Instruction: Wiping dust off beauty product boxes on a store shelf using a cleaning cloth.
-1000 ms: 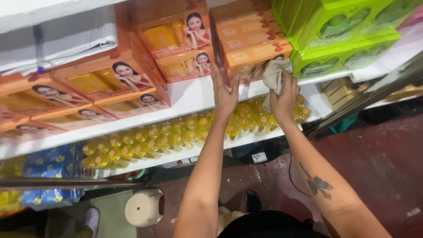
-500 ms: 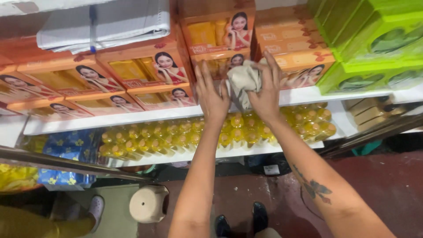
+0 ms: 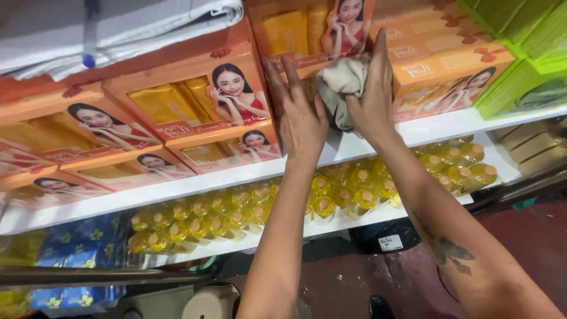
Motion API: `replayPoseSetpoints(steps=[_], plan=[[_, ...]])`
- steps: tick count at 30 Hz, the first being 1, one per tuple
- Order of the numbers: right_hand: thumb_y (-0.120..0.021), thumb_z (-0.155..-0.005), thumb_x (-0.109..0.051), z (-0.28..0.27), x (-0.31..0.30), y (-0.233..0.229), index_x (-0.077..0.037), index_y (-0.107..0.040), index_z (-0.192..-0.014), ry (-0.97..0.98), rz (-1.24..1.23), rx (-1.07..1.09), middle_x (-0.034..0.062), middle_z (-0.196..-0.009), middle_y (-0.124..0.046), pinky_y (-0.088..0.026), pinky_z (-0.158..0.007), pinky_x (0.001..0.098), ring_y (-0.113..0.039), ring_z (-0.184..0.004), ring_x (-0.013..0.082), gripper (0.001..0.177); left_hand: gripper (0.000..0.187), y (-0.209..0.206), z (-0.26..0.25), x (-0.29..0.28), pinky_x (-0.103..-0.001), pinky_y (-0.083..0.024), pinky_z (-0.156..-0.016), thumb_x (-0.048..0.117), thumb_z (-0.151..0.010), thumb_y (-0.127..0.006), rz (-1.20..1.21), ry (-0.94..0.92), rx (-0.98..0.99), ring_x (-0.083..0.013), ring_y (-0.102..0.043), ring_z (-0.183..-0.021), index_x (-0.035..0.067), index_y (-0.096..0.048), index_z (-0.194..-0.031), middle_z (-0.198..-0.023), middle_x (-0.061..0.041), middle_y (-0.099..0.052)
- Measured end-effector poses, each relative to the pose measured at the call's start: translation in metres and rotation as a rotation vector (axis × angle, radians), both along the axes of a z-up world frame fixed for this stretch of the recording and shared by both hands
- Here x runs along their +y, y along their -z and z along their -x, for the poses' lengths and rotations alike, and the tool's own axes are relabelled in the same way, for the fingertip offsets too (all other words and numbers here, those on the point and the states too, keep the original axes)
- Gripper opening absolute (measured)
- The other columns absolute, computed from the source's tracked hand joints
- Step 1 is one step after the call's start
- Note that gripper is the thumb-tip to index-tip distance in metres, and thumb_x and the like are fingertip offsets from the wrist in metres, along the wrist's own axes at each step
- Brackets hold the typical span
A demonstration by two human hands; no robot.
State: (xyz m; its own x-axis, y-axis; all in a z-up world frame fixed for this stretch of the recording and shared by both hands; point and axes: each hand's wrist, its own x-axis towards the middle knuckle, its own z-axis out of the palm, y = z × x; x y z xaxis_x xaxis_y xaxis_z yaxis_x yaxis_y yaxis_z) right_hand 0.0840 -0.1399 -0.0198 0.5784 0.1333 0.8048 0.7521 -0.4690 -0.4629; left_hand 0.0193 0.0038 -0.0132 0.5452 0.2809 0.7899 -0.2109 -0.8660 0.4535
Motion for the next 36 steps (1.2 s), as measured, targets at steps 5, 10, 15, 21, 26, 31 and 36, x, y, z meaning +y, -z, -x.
replayPoseSetpoints(steps=[5,10,15,21,26,31,36], plan=[[-0.069,-0.093,0.004,-0.029,0.006,0.005,0.003,-0.003,-0.163,-0.014,-0.012,0.018,0.0299,-0.166,-0.027,-0.031,-0.133,0.0453,-0.035,-0.158,0.0435,0.097,0.096,-0.020,-0.001,-0.001,-0.047,-0.063,-0.078,0.013,-0.093,-0.066,0.103,0.009,0.135,-0.0485,-0.063,-0.122,0.008,-0.002,-0.165,-0.174,-0.019,0.003],[-0.069,-0.096,-0.001,-0.037,0.010,-0.002,0.007,-0.010,-0.166,0.002,-0.035,0.023,0.0307,-0.163,-0.040,-0.035,-0.129,0.0445,-0.043,-0.152,0.0430,0.092,0.099,-0.017,-0.007,0.003,-0.046,-0.061,-0.091,0.012,-0.093,-0.066,0.098,0.007,0.114,-0.0468,-0.048,-0.144,0.005,0.002,-0.165,-0.175,-0.017,0.004],[-0.067,-0.090,0.002,-0.049,0.009,0.002,0.008,-0.020,-0.165,0.070,0.027,-0.025,0.0333,-0.157,-0.041,-0.034,-0.126,0.0477,-0.042,-0.147,0.0487,0.088,0.107,-0.015,-0.009,0.006,-0.046,-0.038,-0.124,0.016,-0.089,-0.073,0.014,-0.030,0.075,-0.0464,-0.022,-0.157,0.004,0.002,-0.164,-0.172,-0.019,0.003],[-0.068,-0.089,0.000,-0.050,0.012,-0.010,0.007,-0.032,-0.158,0.099,0.018,-0.021,0.0318,-0.143,-0.049,-0.041,-0.118,0.0478,-0.049,-0.135,0.0472,0.078,0.104,-0.018,-0.009,0.008,-0.046,-0.030,-0.130,0.018,-0.090,-0.075,-0.027,-0.050,0.041,-0.0452,-0.020,-0.159,0.005,-0.004,-0.165,-0.172,-0.020,0.000],[-0.068,-0.095,0.000,-0.041,0.010,-0.019,0.004,-0.042,-0.143,-0.003,-0.114,-0.029,0.0232,-0.139,-0.056,-0.045,-0.118,0.0439,-0.058,-0.133,0.0374,0.054,0.101,-0.017,-0.009,0.010,-0.045,-0.026,-0.132,0.020,-0.092,-0.074,-0.040,-0.046,0.026,-0.0433,-0.018,-0.161,0.003,-0.005,-0.165,-0.172,-0.021,-0.001],[-0.069,-0.102,-0.004,-0.048,-0.003,-0.014,0.000,-0.038,-0.134,-0.150,-0.265,0.080,0.0170,-0.132,-0.058,-0.050,-0.111,0.0374,-0.063,-0.126,0.0271,0.045,0.100,-0.014,-0.009,0.011,-0.046,-0.024,-0.135,0.024,-0.096,-0.074,-0.062,-0.030,-0.012,-0.0420,-0.016,-0.163,0.002,-0.005,-0.166,-0.173,-0.021,-0.001],[-0.068,-0.105,0.007,-0.050,-0.015,-0.024,-0.001,-0.034,-0.137,-0.476,-0.328,0.080,0.0115,-0.132,-0.055,-0.050,-0.110,0.0293,-0.060,-0.125,0.0186,0.046,0.102,-0.017,-0.008,0.009,-0.046,-0.023,-0.134,0.025,-0.095,-0.074,-0.067,-0.039,-0.014,-0.0428,-0.015,-0.162,0.003,-0.003,-0.165,-0.173,-0.021,-0.001]])
